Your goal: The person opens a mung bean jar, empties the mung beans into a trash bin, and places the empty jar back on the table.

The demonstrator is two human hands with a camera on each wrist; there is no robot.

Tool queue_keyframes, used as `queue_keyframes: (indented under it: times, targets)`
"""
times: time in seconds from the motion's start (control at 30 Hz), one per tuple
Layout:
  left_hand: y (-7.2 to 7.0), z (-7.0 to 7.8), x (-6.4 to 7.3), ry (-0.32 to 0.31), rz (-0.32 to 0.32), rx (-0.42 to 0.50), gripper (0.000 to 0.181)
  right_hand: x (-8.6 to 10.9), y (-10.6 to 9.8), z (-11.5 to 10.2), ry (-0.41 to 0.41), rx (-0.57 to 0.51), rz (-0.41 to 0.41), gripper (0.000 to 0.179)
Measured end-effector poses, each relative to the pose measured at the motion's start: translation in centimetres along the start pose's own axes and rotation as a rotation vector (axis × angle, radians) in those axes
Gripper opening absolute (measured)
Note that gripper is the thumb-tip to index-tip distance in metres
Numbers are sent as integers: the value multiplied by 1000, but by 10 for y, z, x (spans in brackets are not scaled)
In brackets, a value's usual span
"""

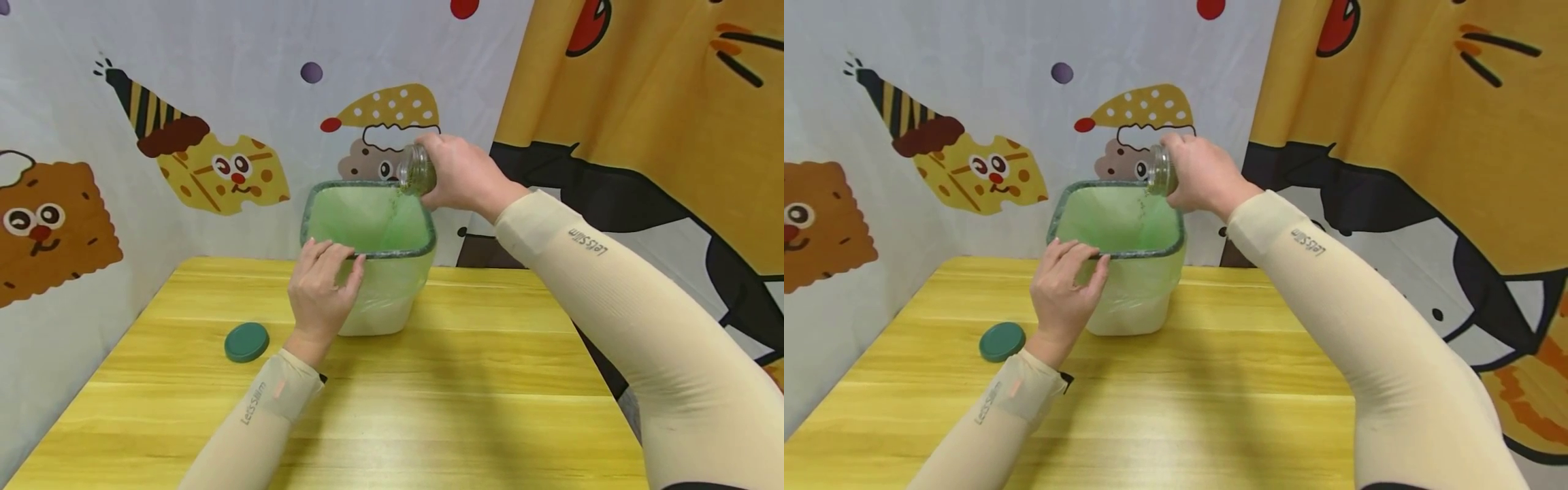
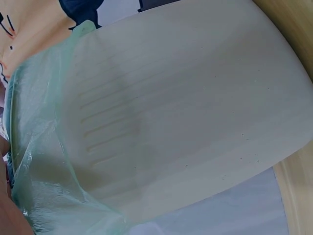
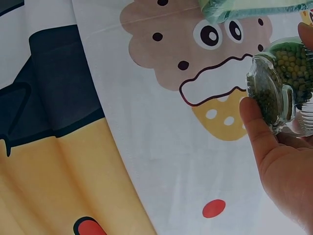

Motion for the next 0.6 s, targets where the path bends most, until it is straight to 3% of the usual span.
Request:
queue_keyframes:
  times: [0.6]
  targets:
    - [0,-1,1,-1,24,23,14,-3,-2,-7,8,64,-10,101]
Point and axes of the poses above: each hand's wrist, its own x-axis away from the middle knuckle, its own y-axis out of the palm, z = x × y, the point moved 6 cm from there along -x, towards the middle knuckle, and after that the axes turned 13 degrees about -x, right-handed, at the moved point
